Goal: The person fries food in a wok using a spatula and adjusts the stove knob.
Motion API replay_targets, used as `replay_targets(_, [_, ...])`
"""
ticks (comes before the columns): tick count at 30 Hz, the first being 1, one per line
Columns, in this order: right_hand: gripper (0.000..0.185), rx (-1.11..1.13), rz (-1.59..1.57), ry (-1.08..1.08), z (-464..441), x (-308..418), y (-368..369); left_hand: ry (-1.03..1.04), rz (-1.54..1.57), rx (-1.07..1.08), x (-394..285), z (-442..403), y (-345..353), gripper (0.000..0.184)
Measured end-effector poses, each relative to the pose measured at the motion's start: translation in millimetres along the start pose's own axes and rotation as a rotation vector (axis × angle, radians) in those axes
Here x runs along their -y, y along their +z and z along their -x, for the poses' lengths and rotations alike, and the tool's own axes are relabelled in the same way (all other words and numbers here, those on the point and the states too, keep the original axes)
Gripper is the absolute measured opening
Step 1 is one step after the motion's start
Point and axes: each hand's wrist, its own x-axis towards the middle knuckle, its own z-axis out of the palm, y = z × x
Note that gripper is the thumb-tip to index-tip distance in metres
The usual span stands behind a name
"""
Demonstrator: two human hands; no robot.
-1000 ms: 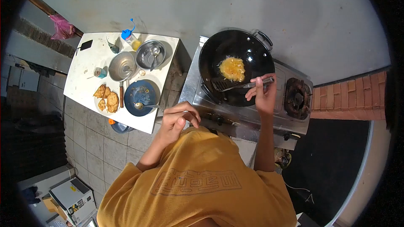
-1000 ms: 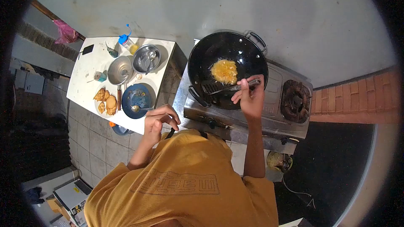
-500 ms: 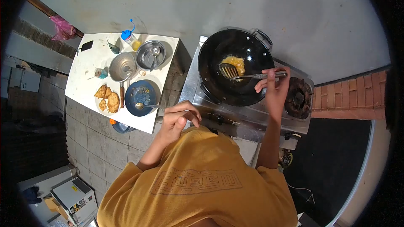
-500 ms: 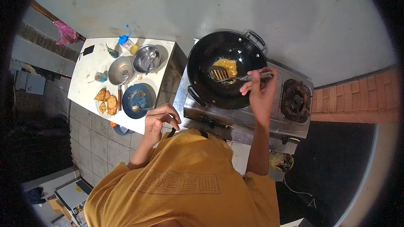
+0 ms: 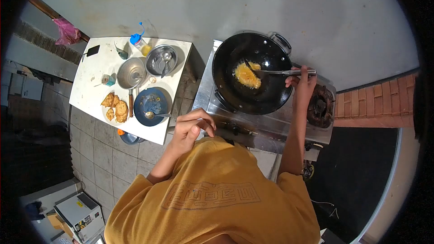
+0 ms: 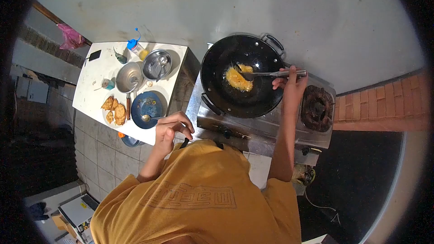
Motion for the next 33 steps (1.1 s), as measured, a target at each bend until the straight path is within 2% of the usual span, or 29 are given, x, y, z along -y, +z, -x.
replay_targets(4, [0.014, 0.141, -0.018, -0.108, 24, -13, 6, -0.019, 0.01, -0.022, 0, 3, 0, 0.07])
replay_targets(12, [0.012, 0.179, 0.002, -0.104, 43, -62, 0, -0.041, 0.036, -0.032, 2, 8, 0, 0.071])
replay_targets(14, [0.012, 0.224, -0.012, -0.17, 46, -65, -1, -0.048, 0.04, -0.041, 1, 9, 1, 0.07])
replay_targets(22, [0.007, 0.265, 0.067, -0.186, 45, -76, 1, -0.007, 0.022, -0.03, 1, 11, 3, 0.066])
replay_targets(33, [0.009, 0.304, 0.147, -0.231, 43, -77, 0, -0.027, 0.03, -0.036, -2, 13, 6, 0.07])
